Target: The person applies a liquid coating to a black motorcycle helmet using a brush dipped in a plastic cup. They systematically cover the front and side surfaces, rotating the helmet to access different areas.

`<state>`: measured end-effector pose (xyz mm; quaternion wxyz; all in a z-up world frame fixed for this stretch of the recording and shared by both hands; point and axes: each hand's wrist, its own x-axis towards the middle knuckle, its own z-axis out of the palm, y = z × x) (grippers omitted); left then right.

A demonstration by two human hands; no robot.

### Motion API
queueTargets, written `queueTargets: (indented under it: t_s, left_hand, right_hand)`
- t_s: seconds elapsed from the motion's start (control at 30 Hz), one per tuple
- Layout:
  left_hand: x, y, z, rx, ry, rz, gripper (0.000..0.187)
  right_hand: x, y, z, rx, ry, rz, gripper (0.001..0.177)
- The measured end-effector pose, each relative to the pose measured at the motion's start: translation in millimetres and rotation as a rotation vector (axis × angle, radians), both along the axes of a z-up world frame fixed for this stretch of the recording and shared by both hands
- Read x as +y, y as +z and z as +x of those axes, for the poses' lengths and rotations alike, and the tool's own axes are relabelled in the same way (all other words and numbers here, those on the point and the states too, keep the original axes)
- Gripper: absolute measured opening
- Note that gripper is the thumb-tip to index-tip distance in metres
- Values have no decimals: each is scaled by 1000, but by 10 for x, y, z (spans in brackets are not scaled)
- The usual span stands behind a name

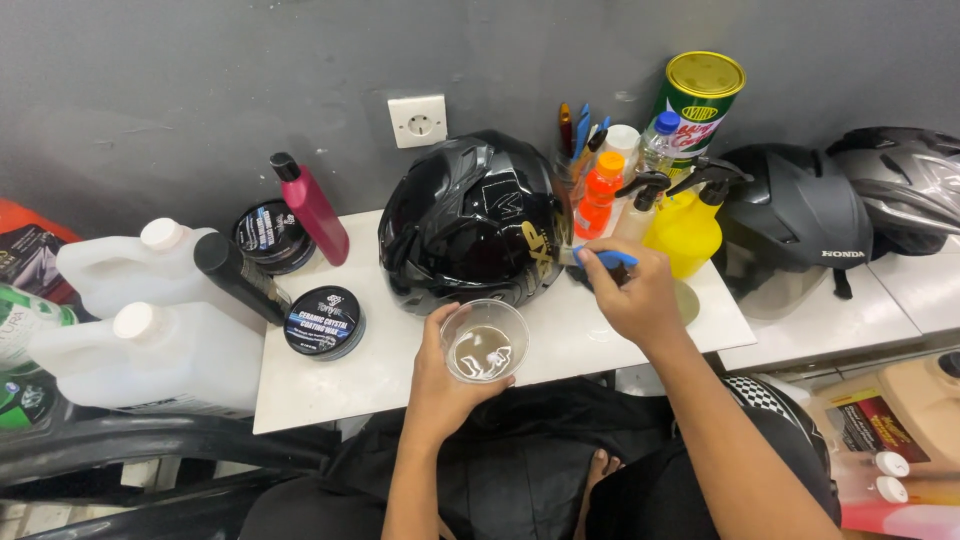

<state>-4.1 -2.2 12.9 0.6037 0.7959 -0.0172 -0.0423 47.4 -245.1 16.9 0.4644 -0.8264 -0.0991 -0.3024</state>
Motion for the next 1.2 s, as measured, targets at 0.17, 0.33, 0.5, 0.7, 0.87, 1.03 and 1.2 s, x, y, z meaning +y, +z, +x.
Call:
queueTargets:
  t_s: [0.17,0.33,0.5,0.7,0.87,1.03,1.2]
  left_hand:
    - [17,21,-16,6,22,0,108]
    - [16,34,-13,3,21,-15,107]
    - [11,34,-11,6,11,-12,109]
    - [10,47,-12,18,6,-16,109]
    - [31,61,-14,20,20,-18,108]
    - [16,65,-15,19,21,-29,108]
    - [9,67,-13,27,7,-16,108]
  right_hand:
    - [-64,18,-41,69,100,267,7]
    - [-357,-95,129,126,80,409,11]
    - [-411,-124,172,214,-102,287,10]
    - [-45,-80,36,172,-65,120,8]
    - [-106,-19,-3,189,-5,264,8]
    - [-307,-35,76,123,-5,309,10]
    - [-208,-267,164,157,-112,77,6]
